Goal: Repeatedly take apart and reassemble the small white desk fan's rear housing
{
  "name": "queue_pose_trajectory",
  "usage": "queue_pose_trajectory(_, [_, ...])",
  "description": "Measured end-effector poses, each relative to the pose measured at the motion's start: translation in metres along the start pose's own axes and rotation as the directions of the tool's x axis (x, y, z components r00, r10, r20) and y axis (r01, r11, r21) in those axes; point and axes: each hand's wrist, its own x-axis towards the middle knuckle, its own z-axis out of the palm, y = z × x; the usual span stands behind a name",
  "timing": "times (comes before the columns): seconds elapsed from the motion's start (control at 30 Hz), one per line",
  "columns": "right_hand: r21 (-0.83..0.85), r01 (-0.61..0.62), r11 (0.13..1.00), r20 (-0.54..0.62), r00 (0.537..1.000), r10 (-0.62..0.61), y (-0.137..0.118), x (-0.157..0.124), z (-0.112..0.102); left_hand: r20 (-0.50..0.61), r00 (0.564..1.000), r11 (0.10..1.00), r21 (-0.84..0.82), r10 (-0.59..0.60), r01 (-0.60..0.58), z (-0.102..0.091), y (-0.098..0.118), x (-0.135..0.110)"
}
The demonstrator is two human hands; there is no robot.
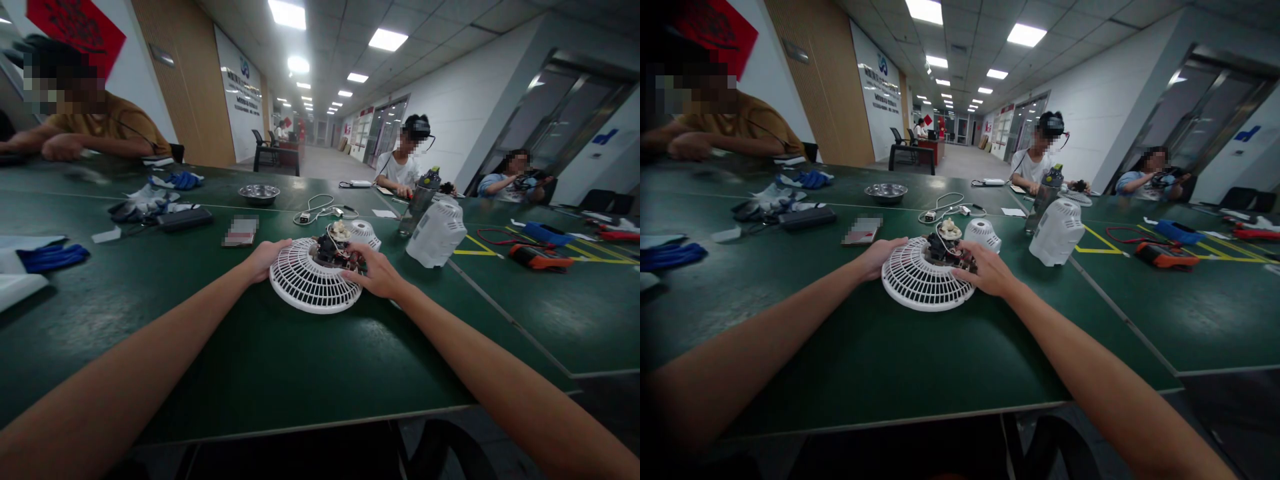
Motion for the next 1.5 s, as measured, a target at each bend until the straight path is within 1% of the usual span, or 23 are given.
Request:
queue_pose_trajectory(0.13, [0.087, -0.034, 0.996, -0.037, 0.999, 0.038, 0.002, 0.001, -0.001, -0.02, 0.999, 0.999, 0.024, 0.038, -0.038, 0.003, 0.001, -0.003])
queue_pose_trajectory(0.23, [0.129, -0.057, 0.99, -0.152, 0.985, 0.077, 0.009, 0.003, -0.001, 0.004, 0.998, 0.997, 0.042, 0.059, -0.059, 0.005, 0.001, -0.007])
queue_pose_trajectory(0.33, [0.004, -0.145, 0.989, -0.3, 0.944, 0.14, 0.023, 0.006, -0.002, 0.019, 0.997, 0.995, 0.059, 0.075, -0.076, 0.006, 0.001, -0.009])
queue_pose_trajectory(0.4, [-0.086, -0.224, 0.971, -0.35, 0.919, 0.181, 0.034, 0.008, -0.001, 0.021, 0.996, 0.994, 0.07, 0.085, -0.086, 0.005, 0.001, -0.009])
queue_pose_trajectory(0.5, [-0.129, -0.306, 0.943, -0.322, 0.913, 0.252, 0.052, 0.009, 0.003, 0.031, 0.995, 0.991, 0.089, 0.097, -0.099, 0.002, -0.001, -0.006])
queue_pose_trajectory(0.6, [-0.092, -0.383, 0.919, -0.274, 0.897, 0.347, 0.064, 0.009, 0.006, 0.044, 0.993, 0.988, 0.108, 0.108, -0.112, 0.0, -0.002, -0.004])
queue_pose_trajectory(0.67, [-0.035, -0.453, 0.891, -0.264, 0.864, 0.429, 0.068, 0.009, 0.006, 0.052, 0.992, 0.986, 0.12, 0.114, -0.12, -0.001, -0.002, -0.004])
queue_pose_trajectory(0.73, [0.06, -0.525, 0.849, -0.281, 0.807, 0.519, 0.069, 0.01, 0.005, 0.058, 0.991, 0.983, 0.131, 0.121, -0.128, -0.002, -0.002, -0.003])
queue_pose_trajectory(0.83, [0.394, -0.55, 0.736, -0.284, 0.689, 0.667, 0.066, 0.013, 0.003, 0.066, 0.99, 0.978, 0.154, 0.129, -0.137, -0.002, -0.003, -0.003])
queue_pose_trajectory(0.87, [0.499, -0.532, 0.685, -0.26, 0.662, 0.703, 0.064, 0.013, 0.002, 0.066, 0.989, 0.976, 0.165, 0.132, -0.142, -0.002, -0.003, -0.003])
queue_pose_trajectory(0.9, [0.584, -0.51, 0.631, -0.218, 0.651, 0.728, 0.061, 0.014, 0.002, 0.065, 0.988, 0.973, 0.178, 0.138, -0.148, -0.002, -0.003, -0.002])
queue_pose_trajectory(0.93, [0.649, -0.496, 0.577, -0.156, 0.656, 0.738, 0.058, 0.014, 0.002, 0.062, 0.987, 0.969, 0.192, 0.147, -0.156, -0.002, -0.004, -0.002])
queue_pose_trajectory(1.03, [0.752, -0.482, 0.45, 0.035, 0.71, 0.704, 0.043, 0.014, 0.003, 0.044, 0.981, 0.949, 0.251, 0.188, -0.193, -0.002, -0.004, -0.003])
queue_pose_trajectory(1.07, [0.774, -0.472, 0.422, 0.072, 0.728, 0.682, 0.038, 0.014, 0.003, 0.036, 0.978, 0.938, 0.276, 0.206, -0.208, -0.003, -0.004, -0.003])
queue_pose_trajectory(1.13, [0.79, -0.44, 0.428, 0.068, 0.756, 0.651, 0.028, 0.015, 0.005, 0.017, 0.967, 0.912, 0.33, 0.253, -0.244, -0.005, -0.002, -0.003])
queue_pose_trajectory(1.17, [0.797, -0.417, 0.436, 0.048, 0.764, 0.643, 0.024, 0.015, 0.005, 0.01, 0.951, 0.872, 0.395, 0.31, -0.289, -0.006, -0.001, -0.003])
queue_pose_trajectory(1.2, [0.814, -0.391, 0.43, 0.029, 0.766, 0.642, 0.021, 0.016, 0.006, 0.017, 0.921, 0.801, 0.487, 0.39, -0.348, -0.008, -0.001, -0.004])
queue_pose_trajectory(1.23, [0.838, -0.362, 0.408, 0.016, 0.764, 0.645, 0.018, 0.017, 0.006, 0.049, 0.877, 0.695, 0.589, 0.478, -0.412, -0.009, 0.0, -0.004])
queue_pose_trajectory(1.27, [0.865, -0.331, 0.376, 0.007, 0.758, 0.652, 0.016, 0.017, 0.006, 0.106, 0.824, 0.564, 0.68, 0.557, -0.469, -0.009, 0.001, -0.005])
queue_pose_trajectory(1.3, [0.89, -0.3, 0.342, 0.0, 0.751, 0.66, 0.014, 0.018, 0.006, 0.176, 0.769, 0.429, 0.743, 0.615, -0.513, -0.009, 0.001, -0.006])
queue_pose_trajectory(1.33, [0.911, -0.271, 0.312, -0.007, 0.744, 0.668, 0.012, 0.018, 0.006, 0.243, 0.724, 0.32, 0.774, 0.645, -0.545, -0.009, 0.001, -0.008])
queue_pose_trajectory(1.4, [0.934, -0.229, 0.275, -0.016, 0.741, 0.672, 0.01, 0.019, 0.006, 0.334, 0.675, 0.216, 0.775, 0.658, -0.594, -0.006, 0.001, -0.011])
queue_pose_trajectory(1.5, [0.941, -0.199, 0.274, -0.025, 0.765, 0.644, 0.005, 0.019, 0.008, 0.443, 0.634, 0.121, 0.753, 0.634, -0.647, -0.002, 0.002, -0.016])
